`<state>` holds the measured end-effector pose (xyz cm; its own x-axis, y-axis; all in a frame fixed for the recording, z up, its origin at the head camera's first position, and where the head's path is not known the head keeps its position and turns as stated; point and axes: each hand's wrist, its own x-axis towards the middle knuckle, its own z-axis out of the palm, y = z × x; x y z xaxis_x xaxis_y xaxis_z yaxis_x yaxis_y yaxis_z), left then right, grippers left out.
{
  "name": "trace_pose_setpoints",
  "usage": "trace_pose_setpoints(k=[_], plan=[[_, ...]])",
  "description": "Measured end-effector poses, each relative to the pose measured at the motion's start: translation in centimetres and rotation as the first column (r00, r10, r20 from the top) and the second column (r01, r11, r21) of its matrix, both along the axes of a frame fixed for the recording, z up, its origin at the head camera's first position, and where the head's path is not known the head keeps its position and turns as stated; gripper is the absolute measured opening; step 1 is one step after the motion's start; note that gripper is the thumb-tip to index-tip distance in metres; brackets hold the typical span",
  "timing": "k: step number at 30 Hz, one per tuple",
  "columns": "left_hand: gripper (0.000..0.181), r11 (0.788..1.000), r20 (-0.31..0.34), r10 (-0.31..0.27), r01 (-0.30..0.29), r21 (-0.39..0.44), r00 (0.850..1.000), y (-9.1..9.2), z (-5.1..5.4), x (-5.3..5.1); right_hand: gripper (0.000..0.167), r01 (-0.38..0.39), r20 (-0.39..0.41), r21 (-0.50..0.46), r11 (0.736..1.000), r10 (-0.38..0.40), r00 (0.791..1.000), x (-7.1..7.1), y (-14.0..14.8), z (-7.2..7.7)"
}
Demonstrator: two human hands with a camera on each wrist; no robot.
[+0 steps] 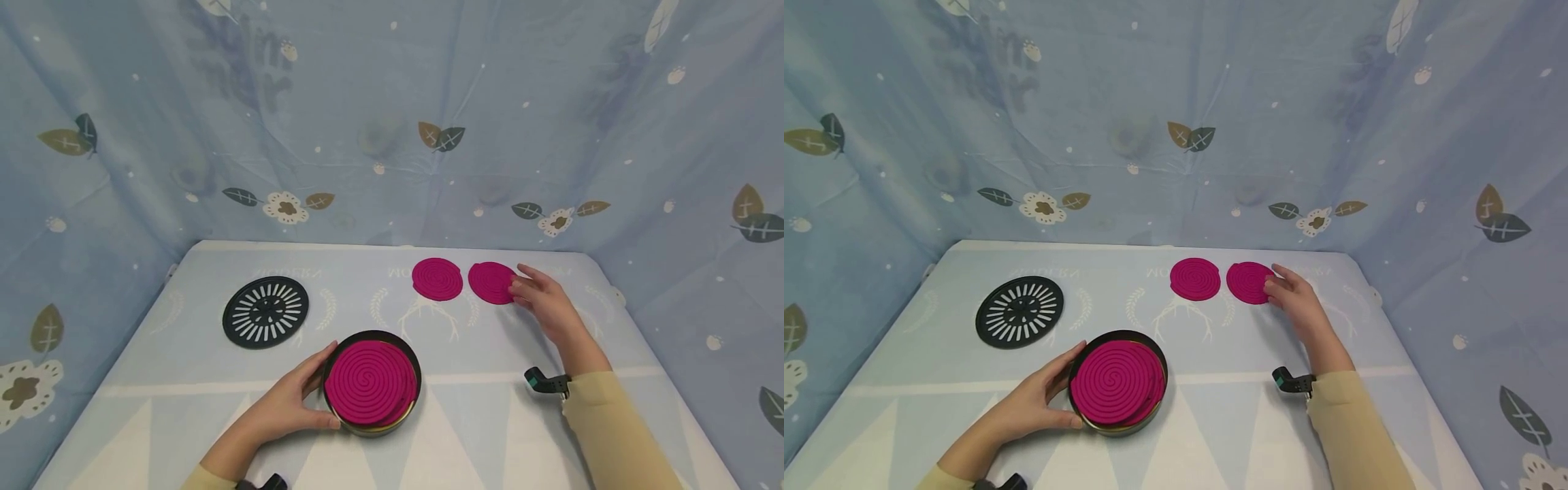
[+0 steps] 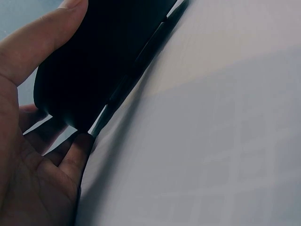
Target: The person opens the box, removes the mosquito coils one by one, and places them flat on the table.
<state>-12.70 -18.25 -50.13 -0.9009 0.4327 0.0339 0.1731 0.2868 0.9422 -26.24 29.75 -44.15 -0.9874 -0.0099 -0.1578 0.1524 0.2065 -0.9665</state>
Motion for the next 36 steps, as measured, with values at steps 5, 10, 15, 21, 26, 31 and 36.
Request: trace_pose_setpoints(k=[5,10,15,21,26,31,36], plan=[[0.12,1.0,0.007,0.004,-0.004,-0.01,1.0,0.1,-0.1,0.0,0.065,-0.08,-0.03,-0.02,0.997,0.079,0.996,1.3,-2.3,0.3],[0.12,1.0,0.006,0.0,0.0,-0.008,1.0,0.2,0.0,-0.1,0.062,-0.154,-0.084,-0.07,0.986,0.148,0.985,2.5,-4.6,0.7],[0.122,1.0,0.014,0.011,-0.01,-0.027,1.0,0.3,0.1,-0.1,0.06,-0.226,-0.123,-0.076,0.971,0.216,0.969,3.2,-6.3,0.8],[0.122,0.999,0.005,0.017,-0.017,-0.043,1.0,0.2,0.3,-0.2,0.059,-0.3,-0.138,-0.064,0.952,0.289,0.947,3.9,-8.1,0.4],[0.122,0.999,0.01,0.019,-0.019,-0.039,1.0,0.0,0.2,-0.3,0.055,-0.356,-0.132,-0.037,0.934,0.349,0.928,4.6,-9.8,0.5],[0.121,0.998,0.016,0.026,-0.025,-0.053,1.0,0.0,0.0,-0.2,0.054,-0.448,-0.13,-0.047,0.893,0.44,0.889,5.6,-11.4,0.9],[0.122,0.998,0.024,0.028,-0.027,-0.055,0.999,0.0,-0.1,-0.1,0.054,-0.52,-0.124,-0.078,0.851,0.509,0.852,6.5,-13.0,1.2]])
